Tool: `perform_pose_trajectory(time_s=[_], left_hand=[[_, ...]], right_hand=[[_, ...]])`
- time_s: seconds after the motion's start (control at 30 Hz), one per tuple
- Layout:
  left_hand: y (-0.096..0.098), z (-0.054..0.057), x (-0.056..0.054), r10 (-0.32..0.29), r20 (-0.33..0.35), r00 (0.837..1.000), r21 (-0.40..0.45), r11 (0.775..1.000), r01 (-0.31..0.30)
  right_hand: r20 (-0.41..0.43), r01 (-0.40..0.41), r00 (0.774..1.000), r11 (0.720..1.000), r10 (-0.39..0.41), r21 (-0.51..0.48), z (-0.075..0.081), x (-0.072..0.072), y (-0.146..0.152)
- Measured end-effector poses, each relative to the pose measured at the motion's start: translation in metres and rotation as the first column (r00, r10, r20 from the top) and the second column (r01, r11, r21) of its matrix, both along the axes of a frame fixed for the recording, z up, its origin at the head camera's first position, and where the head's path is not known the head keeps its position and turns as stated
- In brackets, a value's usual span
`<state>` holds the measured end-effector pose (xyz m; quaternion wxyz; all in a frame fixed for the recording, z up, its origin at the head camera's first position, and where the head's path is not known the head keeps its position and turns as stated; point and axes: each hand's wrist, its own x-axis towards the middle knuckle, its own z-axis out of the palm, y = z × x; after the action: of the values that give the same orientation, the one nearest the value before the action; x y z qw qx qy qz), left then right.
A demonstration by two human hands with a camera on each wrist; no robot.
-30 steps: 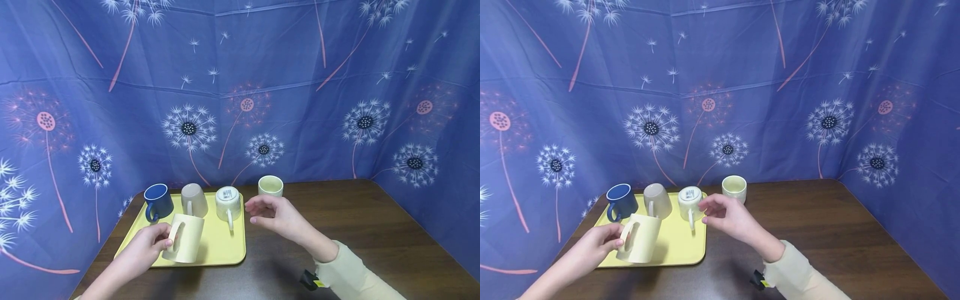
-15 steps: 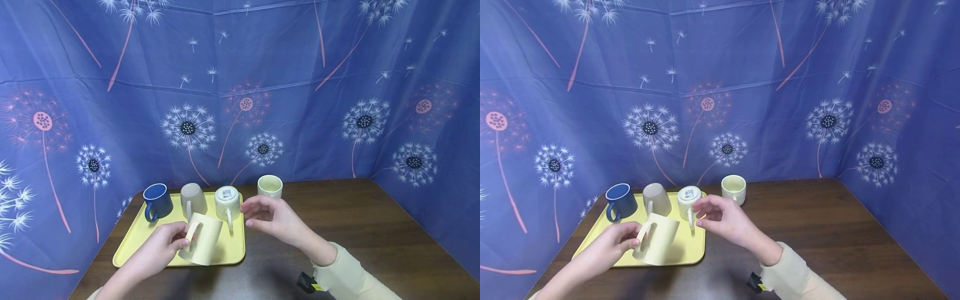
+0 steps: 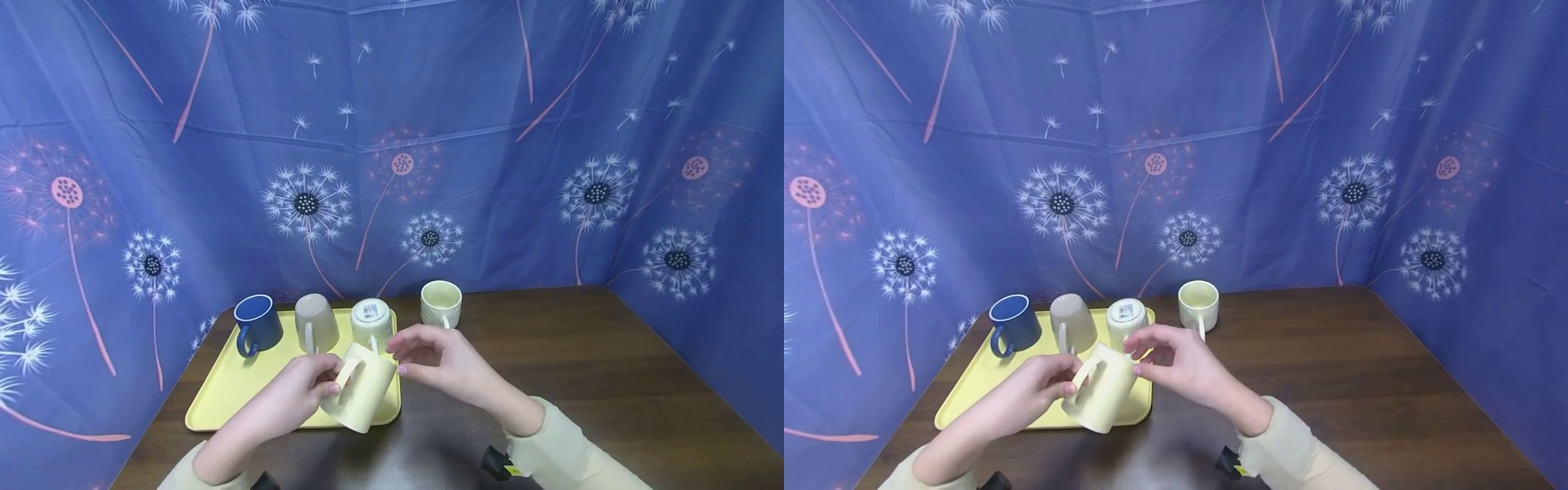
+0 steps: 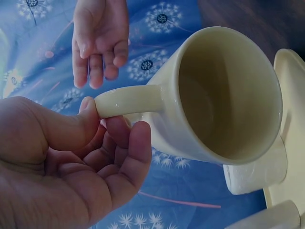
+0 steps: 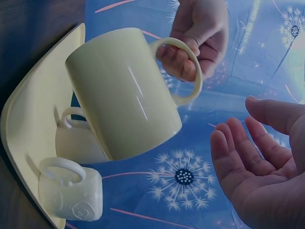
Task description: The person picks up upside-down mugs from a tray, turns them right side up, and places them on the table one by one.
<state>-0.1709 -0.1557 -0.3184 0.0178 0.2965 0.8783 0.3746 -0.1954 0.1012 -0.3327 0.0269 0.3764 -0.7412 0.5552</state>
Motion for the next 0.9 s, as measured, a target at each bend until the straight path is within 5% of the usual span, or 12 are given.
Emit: perform_pose_trajectory(time_s=[0.67, 0.9], left_hand=[[0.024, -0.003, -0.003, -0.09, 0.039, 0.995, -0.015, 0.996, 0.091], [0.031, -0.002, -0.003, -0.114, 0.025, 0.993, -0.06, 0.991, 0.116]], right_hand=[[-0.089, 0.0, 0.996, 0.997, 0.008, 0.079, -0.017, -0.004, -0.006], [-0.202, 0.056, 0.979, 0.988, -0.027, 0.142, -0.017, -0.002, -0.008]])
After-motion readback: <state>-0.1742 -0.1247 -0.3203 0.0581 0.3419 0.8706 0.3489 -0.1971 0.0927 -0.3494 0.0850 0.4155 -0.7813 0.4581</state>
